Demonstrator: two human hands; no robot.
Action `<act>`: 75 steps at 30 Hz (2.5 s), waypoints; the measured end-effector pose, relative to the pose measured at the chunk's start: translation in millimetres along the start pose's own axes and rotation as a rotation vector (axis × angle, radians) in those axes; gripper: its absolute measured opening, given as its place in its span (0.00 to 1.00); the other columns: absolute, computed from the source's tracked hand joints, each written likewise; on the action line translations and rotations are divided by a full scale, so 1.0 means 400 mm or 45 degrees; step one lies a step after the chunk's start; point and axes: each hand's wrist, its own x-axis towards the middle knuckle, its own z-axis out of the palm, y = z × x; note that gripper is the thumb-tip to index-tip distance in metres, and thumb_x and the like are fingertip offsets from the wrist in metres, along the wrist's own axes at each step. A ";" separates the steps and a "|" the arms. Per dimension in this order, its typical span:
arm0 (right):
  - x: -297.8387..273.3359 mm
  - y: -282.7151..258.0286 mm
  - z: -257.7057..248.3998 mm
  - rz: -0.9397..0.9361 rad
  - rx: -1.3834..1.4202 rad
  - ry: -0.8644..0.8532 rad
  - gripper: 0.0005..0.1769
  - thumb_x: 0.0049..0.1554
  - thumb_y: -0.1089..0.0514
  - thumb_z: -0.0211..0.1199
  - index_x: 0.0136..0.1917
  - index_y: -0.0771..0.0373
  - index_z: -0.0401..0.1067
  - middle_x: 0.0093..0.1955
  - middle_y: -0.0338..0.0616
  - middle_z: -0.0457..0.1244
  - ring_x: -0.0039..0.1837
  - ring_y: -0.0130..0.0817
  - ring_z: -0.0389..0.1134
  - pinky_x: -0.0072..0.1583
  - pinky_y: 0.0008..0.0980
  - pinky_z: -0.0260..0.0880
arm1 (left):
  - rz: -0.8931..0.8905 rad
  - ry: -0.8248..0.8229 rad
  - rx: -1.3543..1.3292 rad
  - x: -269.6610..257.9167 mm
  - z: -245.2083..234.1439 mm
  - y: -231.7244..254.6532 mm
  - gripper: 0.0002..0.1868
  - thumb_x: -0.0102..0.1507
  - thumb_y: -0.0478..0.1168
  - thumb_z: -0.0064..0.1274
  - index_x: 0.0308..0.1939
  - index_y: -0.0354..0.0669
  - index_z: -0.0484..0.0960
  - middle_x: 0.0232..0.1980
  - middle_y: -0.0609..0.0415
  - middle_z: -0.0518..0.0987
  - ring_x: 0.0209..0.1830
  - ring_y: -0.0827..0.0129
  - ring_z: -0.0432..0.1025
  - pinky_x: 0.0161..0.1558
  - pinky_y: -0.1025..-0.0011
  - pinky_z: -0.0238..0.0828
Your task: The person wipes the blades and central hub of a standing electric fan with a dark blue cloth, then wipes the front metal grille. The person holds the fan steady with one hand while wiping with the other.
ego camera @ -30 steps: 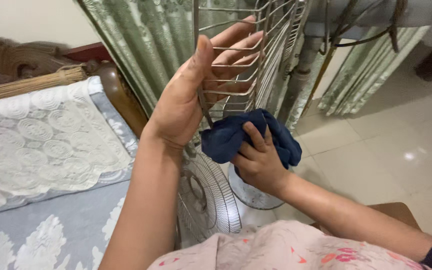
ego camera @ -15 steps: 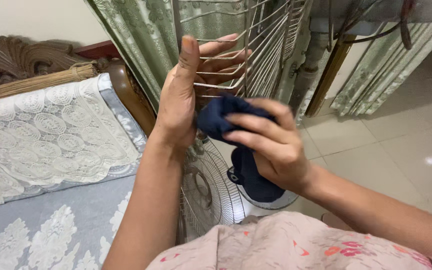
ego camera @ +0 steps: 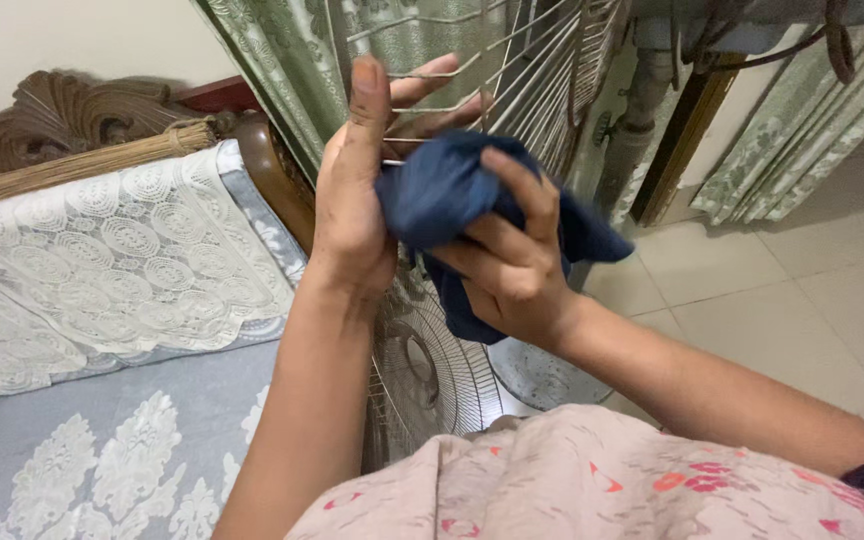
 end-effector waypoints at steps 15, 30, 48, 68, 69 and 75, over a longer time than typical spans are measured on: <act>-0.248 0.066 -0.042 0.107 0.138 -0.461 0.17 0.46 0.70 0.63 0.48 0.61 0.81 0.58 0.41 0.68 0.75 0.53 0.58 0.70 0.53 0.62 | 0.052 0.272 0.230 -0.003 0.011 -0.026 0.52 0.60 0.83 0.37 0.51 0.34 0.83 0.37 0.50 0.82 0.38 0.64 0.82 0.42 0.66 0.84; 0.104 0.062 -0.137 0.105 0.187 0.059 0.24 0.48 0.75 0.58 0.56 0.65 0.80 0.66 0.50 0.67 0.76 0.56 0.57 0.77 0.50 0.59 | 0.225 0.863 0.236 0.042 -0.023 -0.108 0.40 0.60 0.78 0.47 0.23 0.41 0.74 0.18 0.57 0.71 0.15 0.75 0.67 0.18 0.78 0.61; -0.032 0.447 -0.034 0.172 -0.291 0.046 0.33 0.54 0.76 0.55 0.70 0.59 0.76 0.67 0.53 0.65 0.76 0.55 0.58 0.76 0.48 0.59 | 0.215 1.185 0.281 0.050 -0.013 -0.104 0.42 0.58 0.79 0.46 0.14 0.44 0.67 0.15 0.56 0.67 0.13 0.73 0.64 0.23 0.75 0.66; 0.100 0.297 0.003 0.378 -0.202 0.323 0.38 0.51 0.78 0.54 0.72 0.56 0.74 0.69 0.50 0.57 0.71 0.52 0.59 0.74 0.46 0.58 | 0.250 1.137 0.437 0.035 0.001 -0.096 0.46 0.59 0.81 0.39 0.13 0.41 0.71 0.15 0.55 0.69 0.14 0.71 0.68 0.24 0.75 0.69; 0.093 0.291 0.005 0.420 -0.186 0.302 0.38 0.53 0.77 0.54 0.73 0.55 0.74 0.69 0.50 0.57 0.70 0.51 0.59 0.74 0.44 0.59 | 0.260 1.122 0.449 0.033 0.000 -0.097 0.46 0.60 0.81 0.39 0.13 0.40 0.71 0.15 0.54 0.69 0.15 0.70 0.70 0.24 0.76 0.70; 0.099 0.261 0.000 0.582 -0.209 0.257 0.39 0.51 0.77 0.52 0.75 0.59 0.69 0.72 0.59 0.53 0.75 0.59 0.56 0.78 0.49 0.57 | 0.215 1.094 0.440 0.036 -0.003 -0.103 0.46 0.59 0.82 0.39 0.15 0.40 0.72 0.16 0.54 0.71 0.15 0.71 0.70 0.24 0.76 0.69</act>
